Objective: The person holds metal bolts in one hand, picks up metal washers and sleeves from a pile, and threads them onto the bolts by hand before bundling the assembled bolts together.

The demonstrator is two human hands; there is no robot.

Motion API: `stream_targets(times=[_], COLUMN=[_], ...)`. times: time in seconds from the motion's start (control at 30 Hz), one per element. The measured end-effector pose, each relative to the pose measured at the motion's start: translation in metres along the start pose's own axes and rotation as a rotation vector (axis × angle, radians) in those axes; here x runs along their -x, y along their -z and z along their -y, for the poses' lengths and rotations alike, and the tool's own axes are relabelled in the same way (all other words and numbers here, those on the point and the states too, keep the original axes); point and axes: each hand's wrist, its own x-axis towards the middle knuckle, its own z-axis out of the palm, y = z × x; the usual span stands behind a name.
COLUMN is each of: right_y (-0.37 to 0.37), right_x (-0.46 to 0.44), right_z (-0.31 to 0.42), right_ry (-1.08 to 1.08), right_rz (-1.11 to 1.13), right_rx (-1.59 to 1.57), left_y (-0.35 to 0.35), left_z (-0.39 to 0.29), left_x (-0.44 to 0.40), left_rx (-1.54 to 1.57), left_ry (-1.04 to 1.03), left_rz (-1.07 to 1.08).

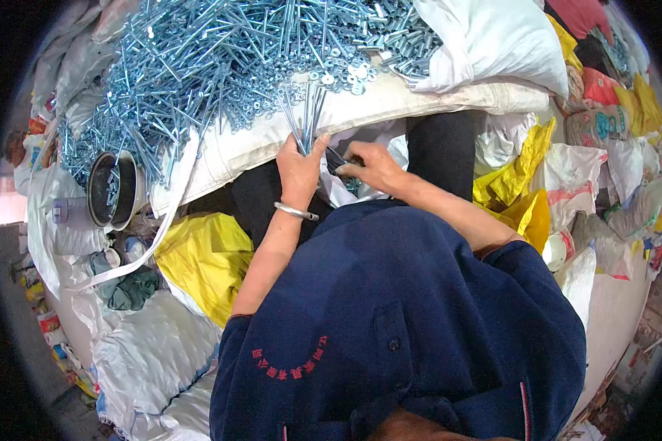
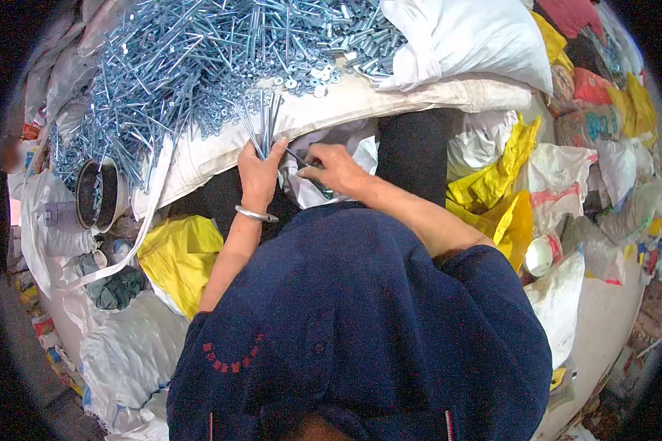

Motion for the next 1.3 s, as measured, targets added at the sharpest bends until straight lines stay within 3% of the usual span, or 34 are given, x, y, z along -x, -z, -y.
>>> stream_targets(times=[0.03,0.17,0.23,0.27,0.33,0.43,0.57,0.67,0.73,0.77,0.83,1.03,1.3], right_y=[0.010,0.081,0.115,0.126,0.144,0.149,0.147,0.142,0.132,0.125,0.106,0.063,0.041], right_x=[-0.005,-0.050,-0.079,-0.090,-0.108,-0.118,-0.123,-0.118,-0.109,-0.102,-0.085,-0.051,-0.038], right_z=[0.001,-0.003,-0.012,-0.021,-0.036,-0.046,-0.040,-0.023,-0.008,0.000,0.017,0.043,0.047], right_ry=[0.002,0.358,0.414,0.416,0.384,0.404,0.408,0.245,-0.018,-0.019,-0.087,-0.052,-0.055], right_rz=[0.002,-0.320,-0.403,-0.404,-0.349,-0.326,-0.266,-0.283,-0.200,-0.197,-0.197,-0.190,-0.257], right_rx=[-0.001,0.357,0.676,0.671,1.033,1.159,1.161,1.034,-0.210,-0.207,-0.851,-0.997,-0.967], left_y=[0.003,0.010,0.010,0.008,0.006,0.009,0.013,0.015,0.017,0.017,0.018,0.017,0.017], left_z=[-0.006,-0.012,-0.008,-0.002,-0.001,-0.014,-0.021,-0.022,-0.024,-0.025,-0.028,-0.038,-0.033], left_x=[0.000,0.003,0.000,0.001,0.002,0.011,0.015,0.015,0.015,0.016,0.017,0.023,0.027], left_rx=[-0.001,0.006,0.056,0.128,0.237,0.467,0.531,0.434,0.441,0.445,0.456,0.482,0.415], left_ry=[0.000,0.009,0.039,0.064,0.108,0.232,0.262,0.217,0.232,0.233,0.253,0.232,0.151], left_rz=[-0.003,-0.010,0.023,0.054,0.093,0.163,0.175,0.139,0.136,0.134,0.161,0.204,0.196])
